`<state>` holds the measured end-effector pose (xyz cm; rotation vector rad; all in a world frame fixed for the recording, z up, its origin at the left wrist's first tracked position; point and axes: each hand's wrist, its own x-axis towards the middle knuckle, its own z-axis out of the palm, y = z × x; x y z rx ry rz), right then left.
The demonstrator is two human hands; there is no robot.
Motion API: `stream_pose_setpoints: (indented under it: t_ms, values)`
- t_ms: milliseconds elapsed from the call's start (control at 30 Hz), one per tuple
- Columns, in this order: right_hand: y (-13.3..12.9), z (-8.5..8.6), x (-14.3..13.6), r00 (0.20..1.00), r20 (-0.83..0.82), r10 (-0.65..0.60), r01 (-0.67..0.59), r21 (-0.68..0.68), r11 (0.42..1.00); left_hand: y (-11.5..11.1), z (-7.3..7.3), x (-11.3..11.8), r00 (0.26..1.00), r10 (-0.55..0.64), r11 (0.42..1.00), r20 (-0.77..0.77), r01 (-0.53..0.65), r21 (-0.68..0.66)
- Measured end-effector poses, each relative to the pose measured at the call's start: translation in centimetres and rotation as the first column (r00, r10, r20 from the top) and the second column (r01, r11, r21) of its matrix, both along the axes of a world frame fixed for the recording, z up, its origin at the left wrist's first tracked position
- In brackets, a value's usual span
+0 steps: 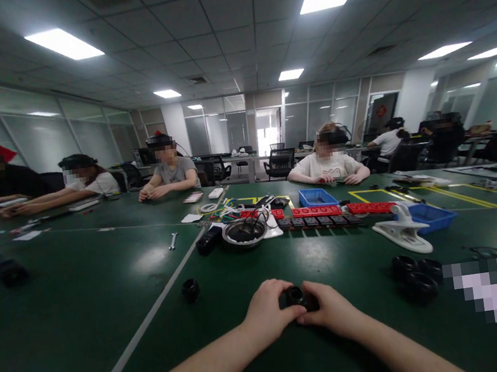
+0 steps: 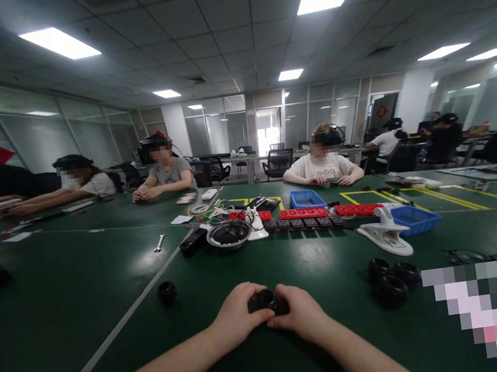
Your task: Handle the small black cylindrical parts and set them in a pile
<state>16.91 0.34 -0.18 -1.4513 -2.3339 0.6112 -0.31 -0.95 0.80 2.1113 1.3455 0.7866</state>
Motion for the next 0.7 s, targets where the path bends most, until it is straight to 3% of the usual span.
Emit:
stream_pose_setpoints:
  t_ms: [100,167,267,367,467,567,700]
  values:
    - [-0.8,-0.1,-1.0,0.993,0.054,-0.104,0.098,0.102,0.990,-0.1,-0.2,0.2,0.997,0.074,0.997,-0.010,-0.074,0.021]
    - [-1.1,-0.1,-1.2,0.991,0.089,-0.105,0.090,0.152,0.984,-0.1,-0.2,0.1,0.998,0.057,0.998,-0.026,-0.056,0.038]
    - [-0.7,0.1,-0.4,0.997,0.072,0.004,-0.015,0.151,0.988,0.2,0.0,-0.4,0.998,-0.052,0.997,-0.039,0.054,0.049]
    - [0.1,0.5,0.8,0.985,-0.022,0.173,-0.172,0.033,0.985,0.4,0.2,-0.9,0.987,-0.156,0.986,-0.035,0.157,0.046]
    - [0.8,0.9,1.4,0.972,-0.040,0.231,-0.233,-0.042,0.972,0.5,0.4,-1.0,0.979,-0.200,0.979,-0.026,0.201,0.031]
    - [0.8,0.8,1.2,0.985,-0.025,0.172,-0.173,-0.040,0.984,0.4,0.4,-0.9,0.983,-0.185,0.983,-0.016,0.185,0.003]
    - [0.1,0.1,0.1,1.000,0.014,0.015,-0.015,0.020,1.000,0.0,0.3,-0.3,0.998,-0.060,0.998,-0.022,0.059,-0.012]
